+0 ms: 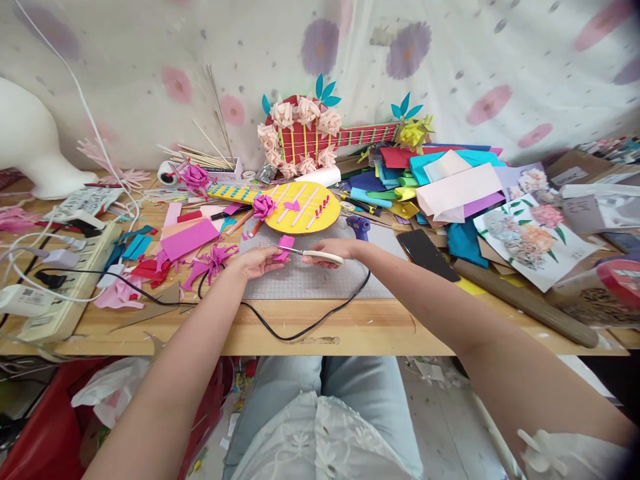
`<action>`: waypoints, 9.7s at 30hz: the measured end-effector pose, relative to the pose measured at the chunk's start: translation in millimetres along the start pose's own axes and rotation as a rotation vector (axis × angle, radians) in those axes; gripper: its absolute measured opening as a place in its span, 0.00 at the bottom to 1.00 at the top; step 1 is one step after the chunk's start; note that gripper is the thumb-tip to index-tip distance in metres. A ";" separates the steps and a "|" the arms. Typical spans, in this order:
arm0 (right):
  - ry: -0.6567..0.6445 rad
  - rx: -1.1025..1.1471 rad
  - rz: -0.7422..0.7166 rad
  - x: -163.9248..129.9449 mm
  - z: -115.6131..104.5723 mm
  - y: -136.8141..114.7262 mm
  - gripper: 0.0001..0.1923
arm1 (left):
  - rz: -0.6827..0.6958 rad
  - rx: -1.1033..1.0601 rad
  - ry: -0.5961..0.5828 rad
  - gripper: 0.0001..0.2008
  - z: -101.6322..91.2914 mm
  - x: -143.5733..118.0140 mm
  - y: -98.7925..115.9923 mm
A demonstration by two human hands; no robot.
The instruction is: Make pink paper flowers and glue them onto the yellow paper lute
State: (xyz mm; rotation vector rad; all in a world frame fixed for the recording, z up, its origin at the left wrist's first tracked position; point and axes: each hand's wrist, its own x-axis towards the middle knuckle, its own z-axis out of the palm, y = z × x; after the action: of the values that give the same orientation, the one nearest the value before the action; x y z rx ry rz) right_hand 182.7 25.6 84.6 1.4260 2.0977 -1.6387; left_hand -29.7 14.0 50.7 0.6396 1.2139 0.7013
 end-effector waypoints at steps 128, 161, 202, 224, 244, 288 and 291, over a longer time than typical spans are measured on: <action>0.093 -0.005 -0.331 26.5 36.4 -54.0 0.27 | 0.458 -0.431 0.339 0.05 -29.5 -63.6 -5.0; 0.011 -0.262 -0.232 49.5 15.7 -74.7 0.26 | 0.200 -0.225 0.256 0.03 -81.0 -55.5 -6.4; 0.955 0.303 -0.385 53.2 66.3 -57.9 0.17 | 0.607 -0.386 0.292 0.11 6.5 -21.8 -14.7; 0.159 -0.104 -0.382 11.7 25.2 -65.9 0.25 | 0.572 -0.884 0.331 0.06 23.1 -35.6 10.8; 0.039 0.390 -0.320 17.4 39.0 -56.8 0.23 | 0.543 -0.828 0.472 0.05 30.5 -33.2 3.2; -0.096 0.107 -0.378 11.2 37.1 -67.4 0.25 | 0.647 -0.427 0.374 0.09 -20.1 -50.7 -6.2; -0.103 0.122 -0.406 18.1 40.0 -67.6 0.25 | 0.639 -0.402 0.374 0.08 -22.5 -52.2 -5.4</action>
State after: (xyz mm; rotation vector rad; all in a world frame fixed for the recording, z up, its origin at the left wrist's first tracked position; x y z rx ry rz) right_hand 107.1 6.0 104.4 0.9583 2.3769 -1.9613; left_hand -61.0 -28.1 72.9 0.5690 1.1530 1.6145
